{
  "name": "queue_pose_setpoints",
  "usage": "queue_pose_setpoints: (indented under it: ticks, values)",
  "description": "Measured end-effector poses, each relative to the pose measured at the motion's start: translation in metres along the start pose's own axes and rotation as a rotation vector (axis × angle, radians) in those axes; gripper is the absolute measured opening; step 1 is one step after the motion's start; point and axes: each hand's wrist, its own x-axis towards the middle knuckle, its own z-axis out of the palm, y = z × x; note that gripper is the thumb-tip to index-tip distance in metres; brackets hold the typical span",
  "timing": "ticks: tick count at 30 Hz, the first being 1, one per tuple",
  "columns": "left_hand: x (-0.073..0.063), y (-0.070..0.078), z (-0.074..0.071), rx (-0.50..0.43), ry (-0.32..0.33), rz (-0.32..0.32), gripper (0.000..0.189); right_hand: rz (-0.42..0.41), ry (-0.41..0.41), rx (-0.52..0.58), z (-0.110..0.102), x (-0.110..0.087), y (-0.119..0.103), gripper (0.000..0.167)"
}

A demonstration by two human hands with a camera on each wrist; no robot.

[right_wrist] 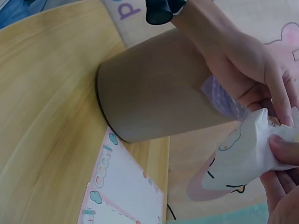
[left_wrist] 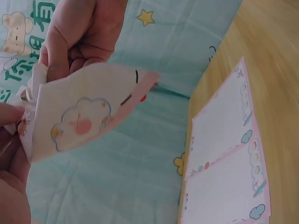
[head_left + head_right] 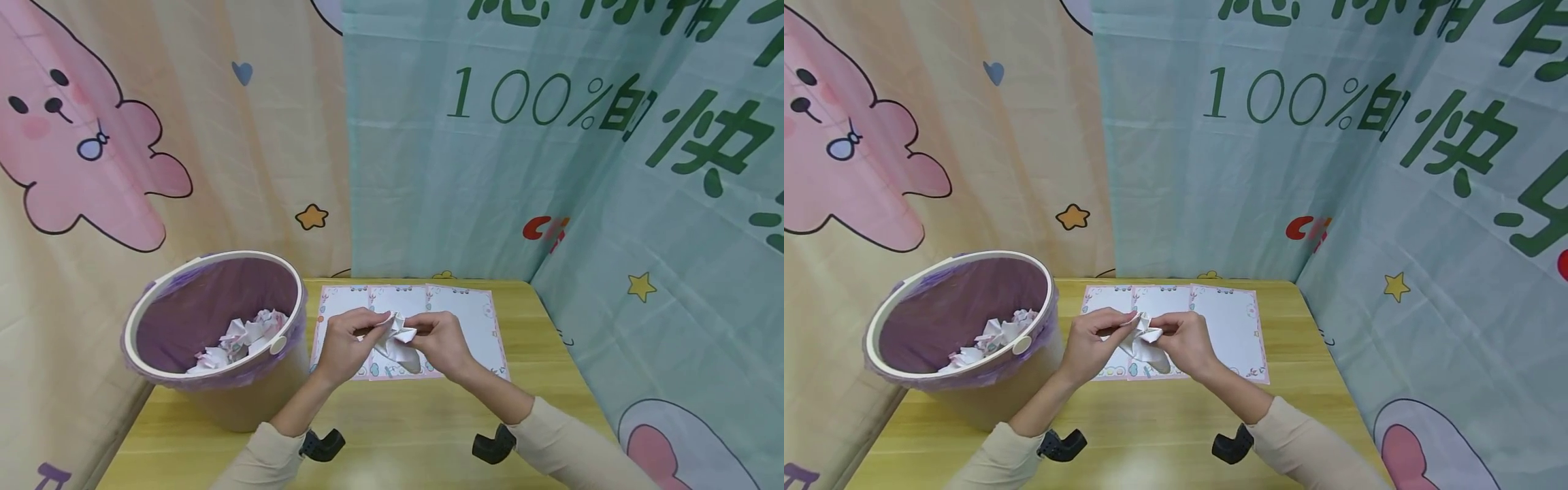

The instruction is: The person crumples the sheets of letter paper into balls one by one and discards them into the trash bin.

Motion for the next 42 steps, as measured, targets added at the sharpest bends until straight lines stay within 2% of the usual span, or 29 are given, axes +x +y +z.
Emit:
queue_pose_setpoints:
  ticks: [4, 9, 12, 17, 23, 26, 30, 34, 36, 40, 42]
  values:
    - [-0.002, -0.002, -0.014, -0.007, -0.115, -0.068, 0.035, 0.041, -0.059, 0.080, -0.003, 0.006, 0.004, 0.023]
    - [-0.003, 0.002, -0.026, -0.076, -0.245, -0.147, 0.075, 0.111, -0.091, 0.248, -0.008, 0.012, 0.000, 0.030]
    - [-0.004, 0.004, -0.028, -0.108, -0.273, -0.165, 0.093, 0.150, -0.113, 0.363, -0.010, 0.014, -0.005, 0.031]
    - [-0.005, 0.011, -0.027, -0.132, -0.198, -0.154, 0.095, 0.204, -0.159, 0.486, -0.010, 0.012, -0.013, 0.030]
    - [-0.002, 0.016, -0.025, -0.198, -0.093, -0.083, 0.080, 0.219, -0.222, 0.524, -0.005, 0.009, -0.023, 0.026]
    - [-0.001, 0.017, -0.027, -0.216, -0.062, -0.054, 0.074, 0.249, -0.243, 0.519, -0.003, 0.011, -0.026, 0.025]
    - [-0.001, 0.018, -0.028, -0.223, -0.061, -0.039, 0.065, 0.292, -0.246, 0.441, -0.002, 0.015, -0.030, 0.023]
    - [-0.003, 0.016, -0.026, -0.242, -0.065, -0.028, 0.051, 0.311, -0.235, 0.292, -0.001, 0.017, -0.037, 0.020]
    - [-0.005, 0.015, -0.026, -0.280, -0.058, -0.029, 0.045, 0.300, -0.231, 0.222, 0.000, 0.017, -0.041, 0.019]
    - [-0.008, 0.009, -0.023, -0.416, -0.022, -0.085, 0.036, 0.240, -0.261, 0.162, -0.001, 0.017, -0.047, 0.018]
    - [-0.010, 0.006, -0.022, -0.484, -0.001, -0.140, 0.033, 0.203, -0.299, 0.172, -0.004, 0.018, -0.046, 0.020]
